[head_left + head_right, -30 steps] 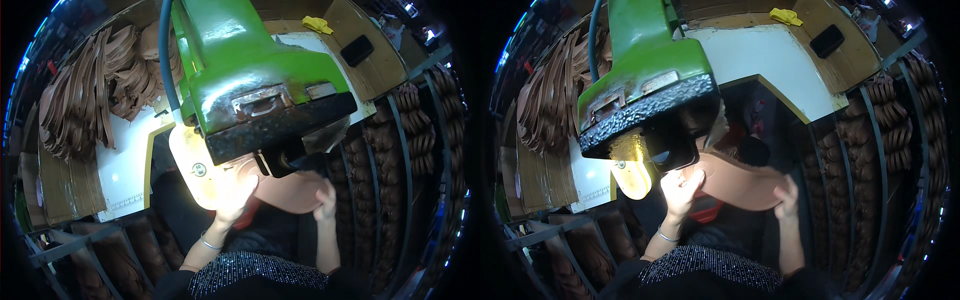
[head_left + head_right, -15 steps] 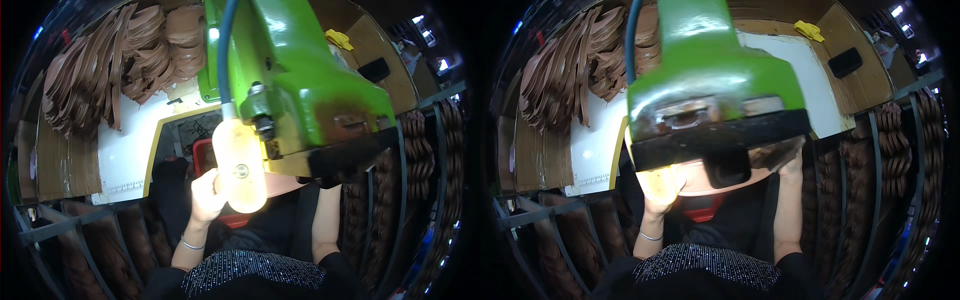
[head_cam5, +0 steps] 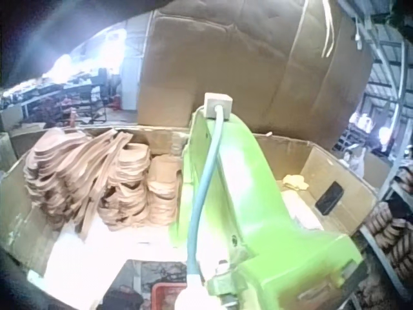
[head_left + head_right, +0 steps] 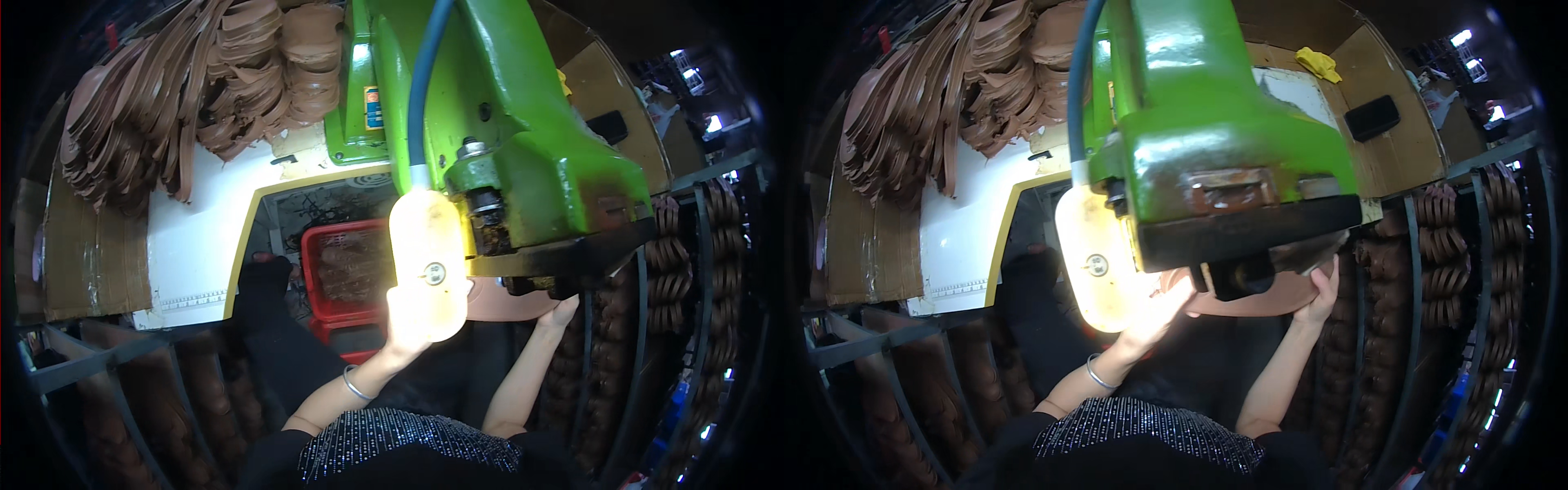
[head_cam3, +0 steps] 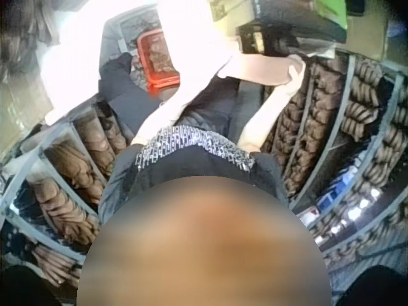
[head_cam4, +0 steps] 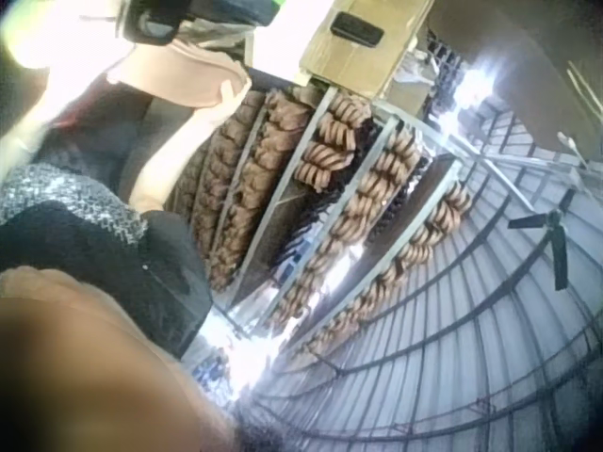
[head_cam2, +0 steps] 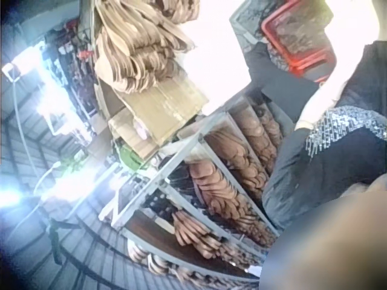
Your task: Pressing shoe soles using a specialized industrial machine in a factory environment.
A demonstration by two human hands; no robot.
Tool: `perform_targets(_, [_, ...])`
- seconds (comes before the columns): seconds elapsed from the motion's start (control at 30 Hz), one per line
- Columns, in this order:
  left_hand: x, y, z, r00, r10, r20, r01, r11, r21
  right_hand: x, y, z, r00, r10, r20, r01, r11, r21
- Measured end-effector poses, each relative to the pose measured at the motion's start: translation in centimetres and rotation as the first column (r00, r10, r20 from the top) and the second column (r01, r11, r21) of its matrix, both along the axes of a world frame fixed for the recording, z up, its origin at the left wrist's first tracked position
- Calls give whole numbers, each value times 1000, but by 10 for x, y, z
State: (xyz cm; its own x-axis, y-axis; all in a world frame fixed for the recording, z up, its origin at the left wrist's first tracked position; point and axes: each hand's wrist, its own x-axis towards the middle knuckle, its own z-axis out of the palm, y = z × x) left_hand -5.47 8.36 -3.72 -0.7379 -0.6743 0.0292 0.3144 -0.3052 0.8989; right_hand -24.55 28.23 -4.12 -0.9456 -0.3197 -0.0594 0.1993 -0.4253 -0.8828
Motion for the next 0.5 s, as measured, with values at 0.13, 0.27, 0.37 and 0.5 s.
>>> perform_targets(0.13, [-3,-1,-9,991,-28,-134,74,931,357,25,-17,10,999,-46,-26,45,998,-35])
perform_targets(0.27, [20,-11,-27,999,-54,3,53,988,142,11,-21,13,995,92,-46,-93,996,-8])
perform_targets(0.37, [35,-25,-11,987,48,152,-40,998,-54,2,-48,32,977,204,-62,-199,976,84])
perform_targets(0.5, [48,-46,32,967,224,118,-198,960,-196,6,-66,18,960,258,-113,-257,966,26])
